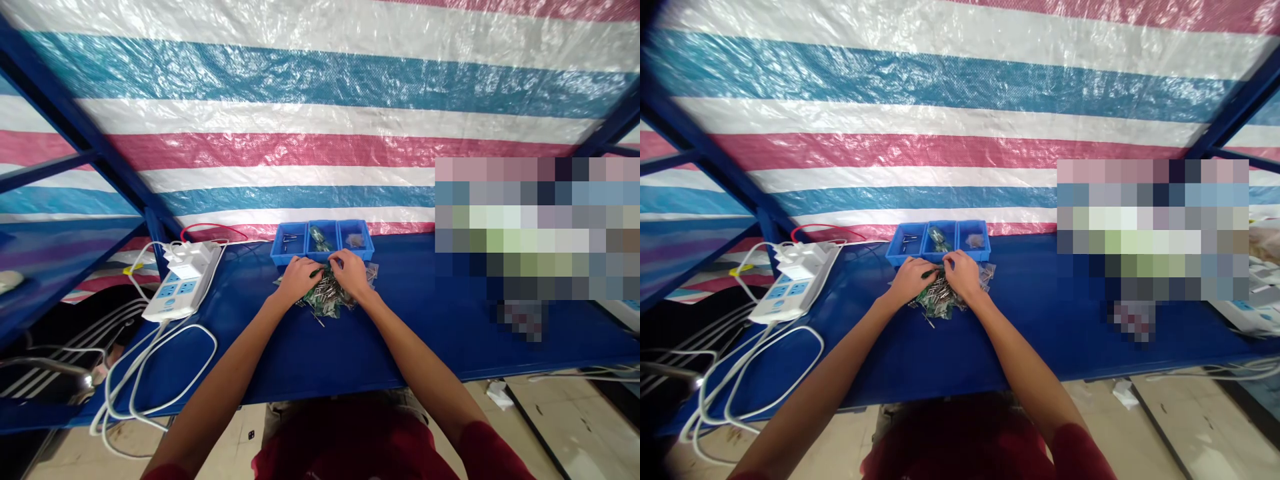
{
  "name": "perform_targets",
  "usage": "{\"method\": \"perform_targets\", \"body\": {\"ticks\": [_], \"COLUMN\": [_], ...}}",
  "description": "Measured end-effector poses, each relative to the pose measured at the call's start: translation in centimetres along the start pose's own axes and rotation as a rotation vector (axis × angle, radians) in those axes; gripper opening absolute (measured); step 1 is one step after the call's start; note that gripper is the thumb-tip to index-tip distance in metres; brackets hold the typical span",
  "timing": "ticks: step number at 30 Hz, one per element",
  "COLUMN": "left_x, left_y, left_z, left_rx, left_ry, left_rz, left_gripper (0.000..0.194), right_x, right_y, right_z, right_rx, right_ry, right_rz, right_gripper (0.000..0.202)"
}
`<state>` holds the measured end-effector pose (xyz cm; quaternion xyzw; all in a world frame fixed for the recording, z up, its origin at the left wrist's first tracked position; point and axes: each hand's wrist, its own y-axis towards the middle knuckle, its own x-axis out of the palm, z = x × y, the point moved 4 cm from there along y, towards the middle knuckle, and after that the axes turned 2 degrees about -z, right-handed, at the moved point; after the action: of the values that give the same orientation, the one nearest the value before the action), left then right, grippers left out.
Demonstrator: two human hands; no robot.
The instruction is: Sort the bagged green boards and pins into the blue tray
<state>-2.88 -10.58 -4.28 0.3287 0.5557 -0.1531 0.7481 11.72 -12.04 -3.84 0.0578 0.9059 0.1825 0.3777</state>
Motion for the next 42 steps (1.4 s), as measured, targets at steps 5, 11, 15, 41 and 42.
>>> {"method": "perform_targets", "body": {"ticks": [5,11,15,41,42], "left_x": [-0.7,-1.9,-1.7,-1.9,-2.0], "left_y": [-0.1,-0.7,-0.7,-0.3,-0.3], "left_z": [-0.3,-1.1,-1.1,-0.5,-0.5], "left_rx": [-0.127,-0.307,-0.398,-0.307,-0.285], "left_ry": [-0.250,-0.669,-0.880,-1.109,-1.054], "left_rz": [0.156,0.474,0.507,0.286,0.298], "left_gripper": [0.025,0.030,0.034,0.044,0.046], "right_x": [-0.5,-0.7,-0.3,-1.0,-1.0], "right_y": [0.0,0.1,0.2,-0.4,-0.3], "right_z": [0.0,-0.2,-0.3,-1.2,-1.1], "right_rx": [0.011,-0.009,-0.004,-0.202,-0.176], "right_ry": [0.055,0.245,0.400,0.274,0.281], "right_rz": [0.065,0.076,0.006,0.068,0.075], "right_gripper": [0.023,0.030,0.029,0.018,0.019]}}
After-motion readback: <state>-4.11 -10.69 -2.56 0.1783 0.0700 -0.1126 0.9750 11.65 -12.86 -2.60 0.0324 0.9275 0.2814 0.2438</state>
